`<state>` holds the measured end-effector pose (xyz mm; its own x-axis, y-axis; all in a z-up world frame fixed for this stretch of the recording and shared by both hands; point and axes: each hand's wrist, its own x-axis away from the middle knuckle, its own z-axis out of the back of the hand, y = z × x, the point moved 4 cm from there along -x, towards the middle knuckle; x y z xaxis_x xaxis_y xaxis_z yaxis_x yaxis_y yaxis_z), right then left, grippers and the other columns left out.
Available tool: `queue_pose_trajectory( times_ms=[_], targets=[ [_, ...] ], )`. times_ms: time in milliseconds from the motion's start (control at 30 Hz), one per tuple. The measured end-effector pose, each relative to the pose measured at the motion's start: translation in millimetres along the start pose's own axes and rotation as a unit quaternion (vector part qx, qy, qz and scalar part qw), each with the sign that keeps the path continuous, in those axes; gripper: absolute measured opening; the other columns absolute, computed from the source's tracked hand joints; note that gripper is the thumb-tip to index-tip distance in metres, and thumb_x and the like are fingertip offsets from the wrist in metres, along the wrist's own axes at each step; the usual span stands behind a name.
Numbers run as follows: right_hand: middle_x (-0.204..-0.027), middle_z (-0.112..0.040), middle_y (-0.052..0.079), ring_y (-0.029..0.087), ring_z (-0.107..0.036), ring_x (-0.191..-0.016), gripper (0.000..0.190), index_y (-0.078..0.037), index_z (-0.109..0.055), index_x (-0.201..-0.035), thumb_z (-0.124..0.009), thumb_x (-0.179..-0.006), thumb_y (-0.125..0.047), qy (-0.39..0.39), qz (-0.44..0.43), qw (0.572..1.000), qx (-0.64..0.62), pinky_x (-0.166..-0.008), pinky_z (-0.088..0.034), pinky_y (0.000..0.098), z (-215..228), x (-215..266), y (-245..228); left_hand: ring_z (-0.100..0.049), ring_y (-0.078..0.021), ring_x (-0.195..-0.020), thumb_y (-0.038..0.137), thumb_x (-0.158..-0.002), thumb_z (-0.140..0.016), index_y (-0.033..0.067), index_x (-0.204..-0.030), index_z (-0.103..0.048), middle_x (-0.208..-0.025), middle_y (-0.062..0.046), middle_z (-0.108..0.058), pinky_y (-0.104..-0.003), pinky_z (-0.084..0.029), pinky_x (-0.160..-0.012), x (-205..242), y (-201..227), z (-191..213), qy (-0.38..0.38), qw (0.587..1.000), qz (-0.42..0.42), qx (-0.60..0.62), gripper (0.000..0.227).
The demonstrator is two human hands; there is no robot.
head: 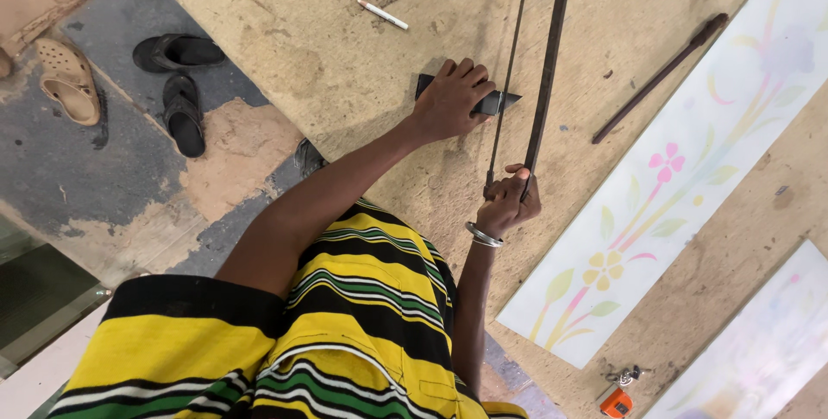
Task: The person uses a hacksaw to cut a small metal piece held on a workbench. The person repeatedly saws the metal piece, adjusting grip and position as needed, while other tools and painted panels remain on the bench.
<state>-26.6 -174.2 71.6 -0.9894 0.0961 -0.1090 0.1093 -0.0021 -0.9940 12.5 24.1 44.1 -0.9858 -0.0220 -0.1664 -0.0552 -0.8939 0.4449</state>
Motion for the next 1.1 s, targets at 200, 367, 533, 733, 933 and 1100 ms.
queue_pose_trajectory(
  times_ms=[200,367,533,733,933,1100],
  targets=[
    [-0.046,-0.034,-0.005,0.004,-0.03,-0.037,0.055,0.003,-0.065,-0.082,-0.064,-0.104,-0.047,-0.001,0.001,1.0,0.006,-0.035,-0.018,0.0254,1,2,-1,-0.049,-0.0278,-0.119,0.05,-0.087,-0.077,0.0075,-0.124,-0.066,-0.12,-0.008,-0.057,-0.048,-0.04,-0.1,-1,-1,-1,0.003,1.0,0.0,-0.002,0.058],
    [-0.047,-0.034,-0.005,0.004,-0.029,-0.037,0.054,0.003,-0.064,-0.081,-0.063,-0.105,-0.046,0.0,0.006,1.0,0.008,-0.036,-0.018,0.0248,4,6,-2,-0.049,-0.0285,-0.12,0.05,-0.086,-0.078,0.0072,-0.124,-0.066,-0.121,-0.008,-0.057,-0.048,-0.04,-0.101,0,-1,-4,0.009,1.0,0.002,0.004,0.059],
    [-0.048,-0.034,-0.004,0.004,-0.029,-0.039,0.053,0.004,-0.063,-0.082,-0.064,-0.105,-0.044,0.001,-0.007,1.0,-0.008,-0.037,-0.018,0.0246,6,12,-1,-0.048,-0.0287,-0.12,0.05,-0.086,-0.078,0.0071,-0.123,-0.067,-0.12,-0.008,-0.056,-0.049,-0.039,-0.102,0,-1,-2,0.01,1.0,0.003,0.008,0.058],
    [-0.047,-0.039,-0.004,0.004,-0.034,-0.039,0.053,0.002,-0.065,-0.082,-0.062,-0.106,-0.046,-0.005,0.022,0.998,0.057,-0.039,-0.02,0.0241,12,16,4,-0.048,-0.0284,-0.119,0.048,-0.085,-0.079,0.0068,-0.12,-0.068,-0.121,-0.009,-0.055,-0.048,-0.039,-0.1,0,0,-3,0.01,1.0,0.003,0.023,0.056],
    [-0.048,-0.047,-0.003,0.005,-0.042,-0.037,0.049,-0.002,-0.065,-0.077,-0.059,-0.107,-0.04,-0.011,0.074,0.99,0.123,-0.034,-0.027,0.0235,15,30,5,-0.048,-0.0267,-0.119,0.044,-0.085,-0.08,0.0051,-0.119,-0.068,-0.119,-0.008,-0.055,-0.046,-0.039,-0.102,-3,2,0,-0.004,1.0,-0.006,0.016,0.053],
    [-0.052,-0.045,-0.003,0.004,-0.04,-0.044,0.04,-0.005,-0.06,-0.078,-0.058,-0.11,-0.029,0.008,-0.002,0.995,0.096,-0.04,-0.026,0.0237,37,56,13,-0.048,-0.0241,-0.117,0.031,-0.076,-0.082,0.0049,-0.113,-0.07,-0.117,-0.005,-0.057,-0.045,-0.039,-0.099,-4,4,-1,0.011,0.999,-0.018,0.048,0.047]
  ],
)
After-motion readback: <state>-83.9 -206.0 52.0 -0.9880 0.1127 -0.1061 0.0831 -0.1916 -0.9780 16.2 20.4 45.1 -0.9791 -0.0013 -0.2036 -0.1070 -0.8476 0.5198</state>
